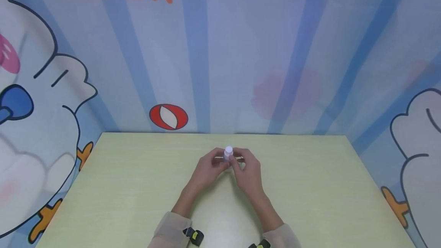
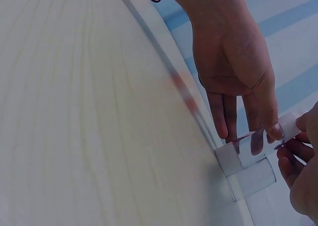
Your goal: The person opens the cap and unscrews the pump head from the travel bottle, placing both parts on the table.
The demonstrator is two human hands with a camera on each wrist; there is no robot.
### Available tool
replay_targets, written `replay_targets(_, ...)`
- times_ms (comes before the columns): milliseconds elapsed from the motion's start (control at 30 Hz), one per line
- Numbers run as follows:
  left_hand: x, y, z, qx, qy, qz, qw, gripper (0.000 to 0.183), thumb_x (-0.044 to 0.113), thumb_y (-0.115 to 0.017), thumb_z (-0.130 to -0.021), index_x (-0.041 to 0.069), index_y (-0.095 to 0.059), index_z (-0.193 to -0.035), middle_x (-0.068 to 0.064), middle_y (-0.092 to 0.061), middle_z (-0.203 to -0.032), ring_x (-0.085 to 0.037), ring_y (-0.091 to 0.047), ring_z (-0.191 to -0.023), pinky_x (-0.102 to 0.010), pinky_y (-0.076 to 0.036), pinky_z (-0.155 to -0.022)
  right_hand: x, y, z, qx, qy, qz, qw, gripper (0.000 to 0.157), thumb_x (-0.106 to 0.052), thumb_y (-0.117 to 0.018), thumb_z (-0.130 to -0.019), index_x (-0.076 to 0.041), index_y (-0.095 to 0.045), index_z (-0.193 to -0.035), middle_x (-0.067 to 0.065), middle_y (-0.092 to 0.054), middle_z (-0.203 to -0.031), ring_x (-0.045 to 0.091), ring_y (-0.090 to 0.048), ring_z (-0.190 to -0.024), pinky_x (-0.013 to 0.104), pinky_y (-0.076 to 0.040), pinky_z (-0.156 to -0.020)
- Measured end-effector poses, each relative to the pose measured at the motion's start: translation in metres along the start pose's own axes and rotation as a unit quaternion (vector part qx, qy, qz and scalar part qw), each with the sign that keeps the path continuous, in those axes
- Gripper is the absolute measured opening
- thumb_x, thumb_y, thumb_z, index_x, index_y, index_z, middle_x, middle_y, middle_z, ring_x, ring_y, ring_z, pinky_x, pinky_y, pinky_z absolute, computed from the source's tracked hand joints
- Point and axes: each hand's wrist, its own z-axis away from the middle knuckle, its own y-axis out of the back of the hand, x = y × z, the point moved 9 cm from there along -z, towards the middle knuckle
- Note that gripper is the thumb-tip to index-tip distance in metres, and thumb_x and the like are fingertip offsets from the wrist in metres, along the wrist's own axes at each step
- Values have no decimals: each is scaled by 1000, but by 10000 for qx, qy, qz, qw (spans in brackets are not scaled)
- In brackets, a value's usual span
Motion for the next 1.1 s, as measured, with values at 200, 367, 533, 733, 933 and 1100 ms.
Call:
replay_targets(200, -2, 0, 0, -20, -31, 31, 10000, 35, 27, -78, -99, 25, -68, -133, -1, -69, -137, -28, -68, -126, -41, -58, -104, -3, -1, 0, -29, 95, 135, 9999, 22, -6, -71, -102, -3, -72, -123, 11, -74, -116, 27, -71, -110, 46, -63, -90)
replay_targets(367, -4, 0, -1, -26, -37, 27, 10000, 35, 27, -78, -99, 25, -67, -133, -1, -69, -137, -27, -69, -125, -40, -58, -104, -1, -1, 0, -20, 73, 76, 9999, 23, -10, -72, -102, -5, -72, -124, 10, -74, -118, 31, -70, -111, 48, -62, -91)
replay_targets(533, -3, 0, -1, -22, -24, 28, 10000, 34, 29, -78, -99, 27, -68, -132, 0, -69, -137, -27, -69, -125, -41, -59, -103, 0, -1, 0, -14, -37, -38, 10000, 26, -16, -75, -101, -7, -71, -125, 8, -72, -119, 35, -69, -113, 51, -61, -92)
replay_targets(733, -2, 0, -1, -86, -80, 1, 9999, 37, 35, -77, -100, 27, -67, -134, -1, -69, -138, -28, -68, -126, -42, -58, -104, 1, -1, 0, -40, -99, -81, 9999, 25, -17, -75, -101, -8, -72, -124, 8, -73, -119, 34, -69, -114, 51, -60, -94)
replay_targets(933, -1, 3, 1, -227, -98, 117, 9996, 41, 35, -78, -99, 29, -65, -137, 0, -67, -139, -26, -67, -127, -42, -58, -104, 1, -1, -1, -36, -68, -71, 9999, 23, -16, -74, -102, -6, -72, -123, 9, -74, -118, 33, -70, -113, 50, -61, -93)
replay_targets(1100, -3, 4, -1, -261, -220, 243, 9991, 38, 27, -76, -101, 27, -65, -137, -1, -68, -139, -25, -68, -126, -39, -57, -105, 1, 0, 0, 18, -66, -101, 9999, 24, -17, -75, -101, -6, -72, -122, 10, -74, -117, 36, -70, -112, 51, -61, -92)
